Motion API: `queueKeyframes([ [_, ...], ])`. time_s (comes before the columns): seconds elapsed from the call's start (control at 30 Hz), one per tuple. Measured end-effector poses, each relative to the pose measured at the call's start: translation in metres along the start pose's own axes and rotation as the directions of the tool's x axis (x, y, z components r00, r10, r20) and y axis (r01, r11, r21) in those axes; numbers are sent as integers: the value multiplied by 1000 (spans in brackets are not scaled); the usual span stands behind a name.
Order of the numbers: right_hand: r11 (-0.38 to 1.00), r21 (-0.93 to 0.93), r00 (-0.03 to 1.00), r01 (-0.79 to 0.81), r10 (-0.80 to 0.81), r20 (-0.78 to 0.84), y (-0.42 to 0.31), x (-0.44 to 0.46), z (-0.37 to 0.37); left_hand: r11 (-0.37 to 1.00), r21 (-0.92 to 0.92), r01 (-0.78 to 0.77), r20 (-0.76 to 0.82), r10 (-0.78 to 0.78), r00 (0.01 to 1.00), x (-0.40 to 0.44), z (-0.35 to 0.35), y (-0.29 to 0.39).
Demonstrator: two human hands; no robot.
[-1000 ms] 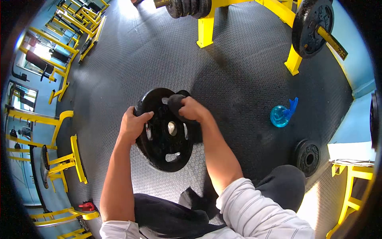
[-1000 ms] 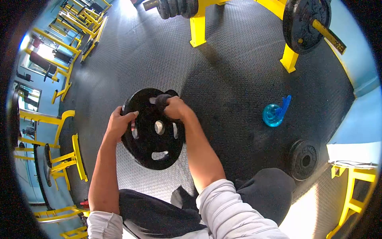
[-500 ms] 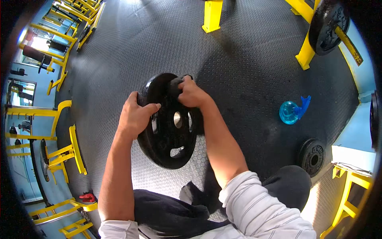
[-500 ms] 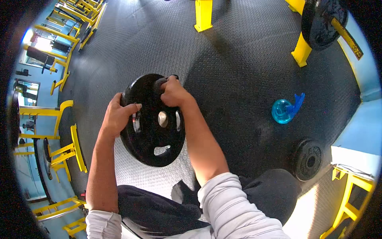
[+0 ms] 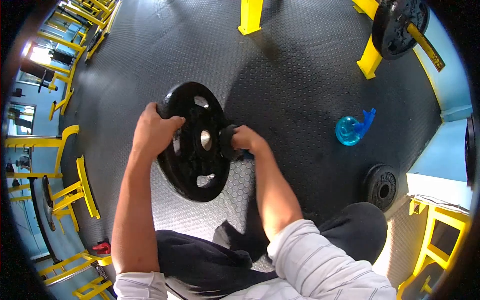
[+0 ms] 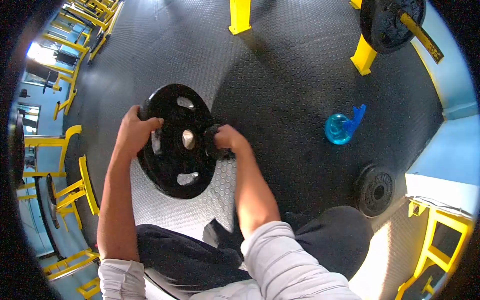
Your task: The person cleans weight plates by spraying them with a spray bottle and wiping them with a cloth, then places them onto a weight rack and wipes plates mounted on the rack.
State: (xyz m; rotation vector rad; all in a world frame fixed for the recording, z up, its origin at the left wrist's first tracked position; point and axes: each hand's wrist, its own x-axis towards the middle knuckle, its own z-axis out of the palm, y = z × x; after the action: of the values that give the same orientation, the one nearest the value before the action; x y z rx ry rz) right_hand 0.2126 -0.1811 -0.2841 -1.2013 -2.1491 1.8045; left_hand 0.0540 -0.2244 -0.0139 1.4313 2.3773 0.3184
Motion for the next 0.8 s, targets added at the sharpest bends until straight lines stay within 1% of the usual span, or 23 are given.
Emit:
queueKeyframes([
  [0.03,966,252,993,-57,82,-89,5,12,20,998,-46,33,31,-32,999,-5,-4,10],
  [0.07,964,258,992,-58,85,-92,6,14,21,999,-42,29,35,-27,999,-8,-3,14],
  [0.13,961,240,989,-136,147,-27,7,21,28,997,-77,26,20,-24,999,-13,-3,17],
  [0.17,976,189,976,-108,140,-167,10,29,40,997,-74,30,21,-29,999,-13,-3,17],
  [0.2,977,182,978,-108,137,-159,33,47,52,998,-53,31,14,-31,999,-12,-3,16],
  [0.23,938,-310,988,152,-156,10,60,70,62,999,-34,31,4,-31,1000,-12,-2,16],
  [0.27,610,-664,900,433,-329,285,71,82,64,999,-39,32,-4,-32,999,-13,-2,18],
  [0.3,605,-668,900,433,-335,280,51,28,58,998,-24,66,8,-66,998,-12,-3,21],
  [0.33,968,-249,991,36,-3,132,14,-5,35,995,-5,99,22,-99,995,-11,-4,23],
  [0.37,876,272,916,-398,359,182,-29,-30,10,995,-3,95,19,-95,995,-7,-3,21],
  [0.4,876,273,915,-398,358,185,-23,-30,10,997,53,62,-8,-62,998,-4,-2,19],
  [0.43,881,344,946,-323,286,155,-14,-26,15,993,109,37,-30,-34,999,-2,-1,16],
  [0.47,879,409,969,-246,215,121,-7,-22,20,993,110,49,-28,-46,999,-2,0,14],
  [0.5,840,474,964,-264,249,95,-1,-20,27,992,127,27,-38,-22,999,-4,-1,17],
  [0.53,839,472,963,-269,250,105,-21,-33,22,989,145,2,-46,4,999,-5,-1,18],
  [0.6,639,748,939,-177,338,-66,-56,-57,10,985,170,-6,-47,14,999,-5,2,15],
  [0.63,747,646,973,-156,229,-31,-43,-37,10,981,192,-20,-57,32,998,-5,2,15],
  [0.67,753,639,974,-156,226,-29,-29,-22,11,982,186,-14,-63,26,998,-7,2,16],
  [0.73,876,430,970,-218,245,-6,-23,-12,11,987,161,-1,-44,8,999,-11,0,21],
  [0.77,878,428,970,-215,244,-12,-21,-9,13,988,157,-6,-47,13,999,-11,-1,22],
  [0.8,991,66,987,-121,113,116,-21,-7,13,990,141,6,-35,-1,999,-10,-1,24],
])
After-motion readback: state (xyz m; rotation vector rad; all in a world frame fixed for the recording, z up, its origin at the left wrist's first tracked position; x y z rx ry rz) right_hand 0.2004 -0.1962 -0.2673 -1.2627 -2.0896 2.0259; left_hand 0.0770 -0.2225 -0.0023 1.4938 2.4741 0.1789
